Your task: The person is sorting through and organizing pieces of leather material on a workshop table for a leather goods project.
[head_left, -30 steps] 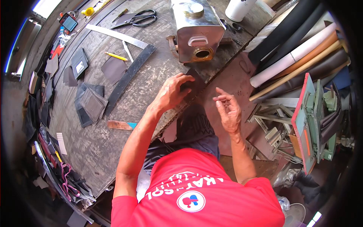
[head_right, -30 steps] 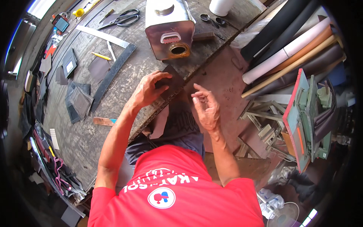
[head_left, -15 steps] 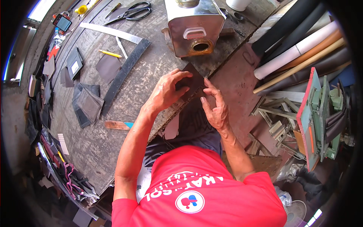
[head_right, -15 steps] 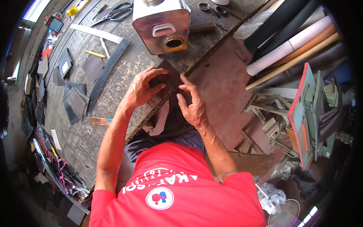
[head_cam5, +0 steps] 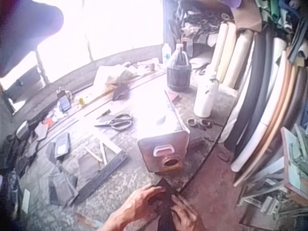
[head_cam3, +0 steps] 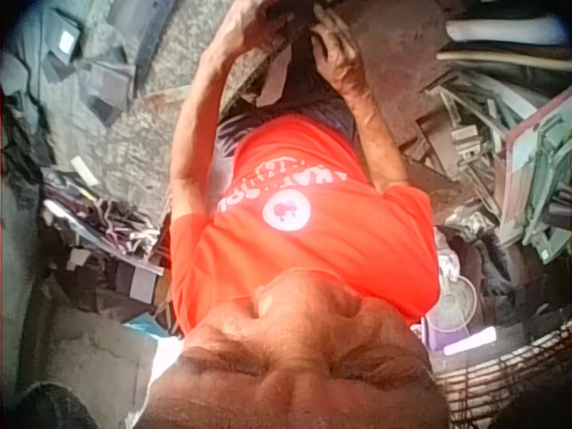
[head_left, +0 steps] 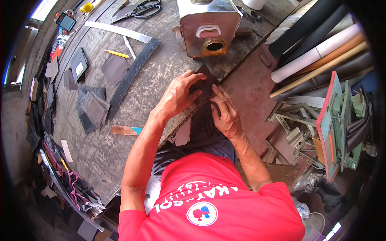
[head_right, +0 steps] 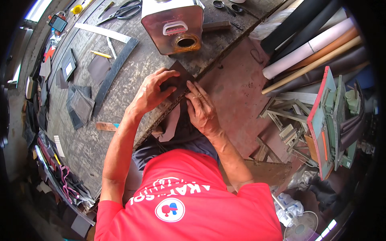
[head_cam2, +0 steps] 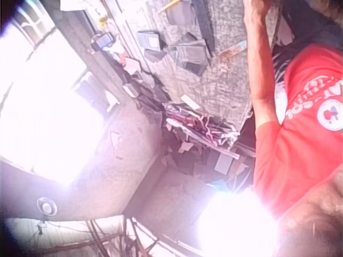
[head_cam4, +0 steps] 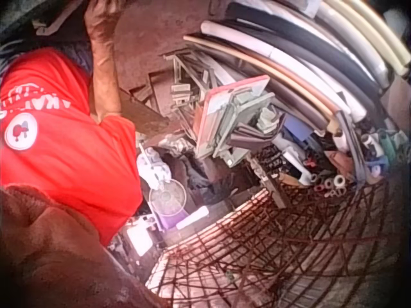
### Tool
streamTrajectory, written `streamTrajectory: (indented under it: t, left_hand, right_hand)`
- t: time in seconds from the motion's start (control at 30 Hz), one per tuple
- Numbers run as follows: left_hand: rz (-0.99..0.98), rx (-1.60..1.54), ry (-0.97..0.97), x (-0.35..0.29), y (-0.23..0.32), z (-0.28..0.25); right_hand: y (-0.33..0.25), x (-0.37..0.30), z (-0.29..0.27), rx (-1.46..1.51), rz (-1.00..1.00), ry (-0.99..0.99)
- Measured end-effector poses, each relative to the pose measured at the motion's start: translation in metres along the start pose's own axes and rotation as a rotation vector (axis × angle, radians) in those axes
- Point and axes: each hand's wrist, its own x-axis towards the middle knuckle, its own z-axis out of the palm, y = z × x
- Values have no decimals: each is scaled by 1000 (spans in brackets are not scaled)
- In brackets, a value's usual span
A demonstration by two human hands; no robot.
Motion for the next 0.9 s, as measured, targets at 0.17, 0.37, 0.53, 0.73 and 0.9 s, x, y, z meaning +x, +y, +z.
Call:
streamTrajectory:
  t: [0.17,0.37,0.53,0.73,0.9]
  left_hand:
    - [24,39,-3,0,1,0]
    - [50,96,-54,8,-1,-4]
    - [91,121,-150,30,-6,-16]
    - [149,106,-275,48,-13,-20]
    - [85,129,-303,47,-9,-18]
  right_hand:
    - [-5,-7,3,-49,-78,-23]
    - [-11,-21,5,-109,-199,-124]
    - [-17,-25,7,-122,-256,-173]
    - [-27,-13,-6,43,-211,-225]
    - [-18,-6,-14,165,-71,-53]
